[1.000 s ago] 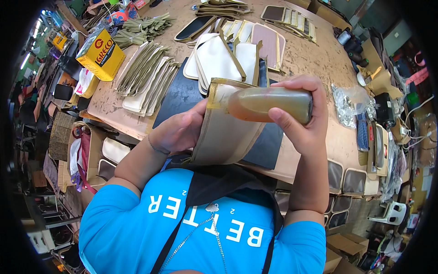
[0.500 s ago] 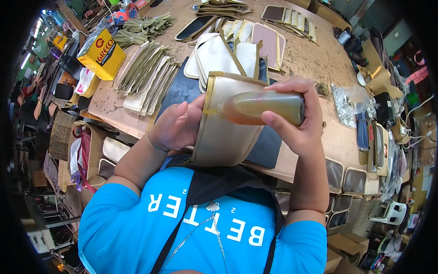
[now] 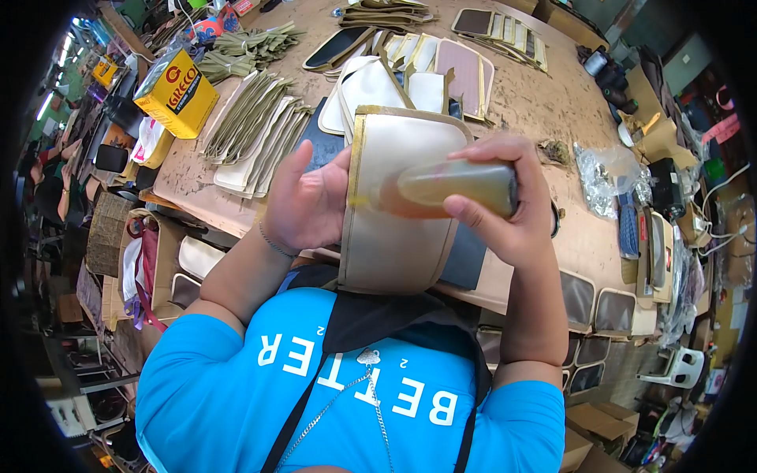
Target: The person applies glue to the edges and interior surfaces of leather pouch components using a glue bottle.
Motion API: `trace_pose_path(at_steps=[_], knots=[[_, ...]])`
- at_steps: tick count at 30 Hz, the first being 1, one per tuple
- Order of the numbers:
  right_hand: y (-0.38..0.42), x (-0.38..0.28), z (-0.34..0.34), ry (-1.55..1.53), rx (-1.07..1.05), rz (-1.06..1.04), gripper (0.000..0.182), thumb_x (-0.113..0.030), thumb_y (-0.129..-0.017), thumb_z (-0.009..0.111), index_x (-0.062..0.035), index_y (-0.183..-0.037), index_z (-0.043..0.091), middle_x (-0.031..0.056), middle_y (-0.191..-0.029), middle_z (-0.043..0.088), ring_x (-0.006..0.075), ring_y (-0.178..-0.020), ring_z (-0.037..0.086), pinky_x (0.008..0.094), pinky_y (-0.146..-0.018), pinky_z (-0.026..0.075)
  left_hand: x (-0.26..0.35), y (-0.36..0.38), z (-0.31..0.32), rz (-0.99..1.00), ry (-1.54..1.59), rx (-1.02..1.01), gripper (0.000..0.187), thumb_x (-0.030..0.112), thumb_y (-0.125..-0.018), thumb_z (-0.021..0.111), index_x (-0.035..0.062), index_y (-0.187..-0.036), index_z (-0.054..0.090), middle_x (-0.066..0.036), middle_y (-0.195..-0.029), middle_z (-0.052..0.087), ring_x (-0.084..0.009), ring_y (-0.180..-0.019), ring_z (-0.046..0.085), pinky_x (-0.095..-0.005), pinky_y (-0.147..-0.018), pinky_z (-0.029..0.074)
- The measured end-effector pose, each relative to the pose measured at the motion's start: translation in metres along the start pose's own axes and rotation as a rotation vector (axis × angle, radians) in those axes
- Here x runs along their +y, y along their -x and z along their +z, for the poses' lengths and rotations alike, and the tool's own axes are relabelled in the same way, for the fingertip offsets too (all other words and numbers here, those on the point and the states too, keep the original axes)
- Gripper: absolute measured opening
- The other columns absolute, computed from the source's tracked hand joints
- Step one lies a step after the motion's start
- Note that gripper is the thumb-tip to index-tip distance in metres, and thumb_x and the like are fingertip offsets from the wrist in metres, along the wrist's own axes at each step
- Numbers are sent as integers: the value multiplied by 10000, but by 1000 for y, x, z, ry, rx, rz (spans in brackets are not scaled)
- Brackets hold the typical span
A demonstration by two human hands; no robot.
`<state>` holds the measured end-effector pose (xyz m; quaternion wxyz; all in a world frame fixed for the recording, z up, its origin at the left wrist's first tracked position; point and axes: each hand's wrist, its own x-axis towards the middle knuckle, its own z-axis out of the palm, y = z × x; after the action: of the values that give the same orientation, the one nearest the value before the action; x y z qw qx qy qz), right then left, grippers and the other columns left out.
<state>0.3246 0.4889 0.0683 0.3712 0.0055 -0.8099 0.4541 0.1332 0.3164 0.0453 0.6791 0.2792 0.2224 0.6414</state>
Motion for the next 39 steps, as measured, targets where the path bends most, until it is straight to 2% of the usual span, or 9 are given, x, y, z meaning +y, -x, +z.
trace_pose_path(at_steps=[9, 12, 15, 21, 24, 30, 33, 36, 39], knots=[[2, 4, 1, -21, -49, 24, 436, -112, -760, 809, -34, -1088, 532, 121, -1042, 599, 220, -1010, 611, 325, -894, 467, -2, -2, -10, 36, 204, -104, 867, 686, -927, 275, 98, -1548, 133, -141, -1560, 280, -308, -1412, 326, -467, -1145, 269], [-1, 3, 6, -45, 46, 5, 443, -124, -757, 817, -37, -1089, 537, 116, -1038, 599, 214, -1003, 612, 323, -892, 467, -1, -4, -9, 42, 202, -86, 881, 702, -921, 264, 93, -1546, 137, -146, -1562, 272, -314, -1422, 310, -472, -1153, 252], [3, 5, 4, -48, -47, 42, 448, -123, -755, 819, -39, -1094, 539, 116, -1045, 600, 208, -998, 610, 320, -887, 468, 0, -5, -9, 59, 256, -104, 886, 708, -920, 257, 90, -1544, 146, -150, -1559, 277, -319, -1426, 300, -478, -1160, 237], [6, 1, 5, -80, -100, 70, 449, -116, -753, 819, -39, -1097, 541, 114, -1045, 607, 200, -996, 603, 314, -879, 469, 1, -10, -11, 91, 234, -111, 898, 716, -918, 247, 83, -1546, 137, -158, -1558, 282, -329, -1427, 300, -486, -1166, 224], [6, 4, 9, -32, -1, 15, 446, -117, -751, 820, -39, -1094, 546, 110, -1037, 611, 199, -992, 605, 314, -879, 468, 3, -11, -11, 107, 210, -112, 904, 721, -918, 239, 81, -1548, 132, -159, -1560, 280, -333, -1428, 300, -485, -1168, 219], [6, 3, 8, -48, -112, -8, 447, -105, -749, 820, -39, -1097, 548, 114, -1027, 613, 207, -979, 607, 316, -878, 467, 7, -15, -12, 123, 196, -62, 973, 765, -890, 198, 65, -1551, 57, -188, -1582, 201, -355, -1449, 246, -504, -1175, 214], [7, 3, 13, -26, -13, -8, 450, -103, -746, 822, -37, -1097, 549, 121, -1020, 615, 215, -970, 608, 320, -868, 468, 8, -14, -11, 147, 230, -95, 907, 713, -924, 205, 52, -1542, 137, -167, -1560, 276, -322, -1435, 292, -464, -1180, 214], [6, 2, 9, -29, -140, -29, 453, -109, -750, 822, -37, -1103, 548, 125, -1022, 613, 220, -968, 609, 325, -858, 472, 9, -14, -13, 150, 229, -93, 907, 710, -926, 201, 44, -1540, 142, -169, -1559, 277, -324, -1433, 297, -464, -1181, 214], [8, 2, 13, -12, -19, -60, 451, -110, -756, 818, -38, -1107, 544, 126, -1014, 610, 221, -967, 609, 331, -853, 473, 9, -13, -12, 155, 235, -79, 905, 708, -926, 200, 45, -1540, 142, -171, -1558, 279, -324, -1432, 299, -464, -1181, 215]])
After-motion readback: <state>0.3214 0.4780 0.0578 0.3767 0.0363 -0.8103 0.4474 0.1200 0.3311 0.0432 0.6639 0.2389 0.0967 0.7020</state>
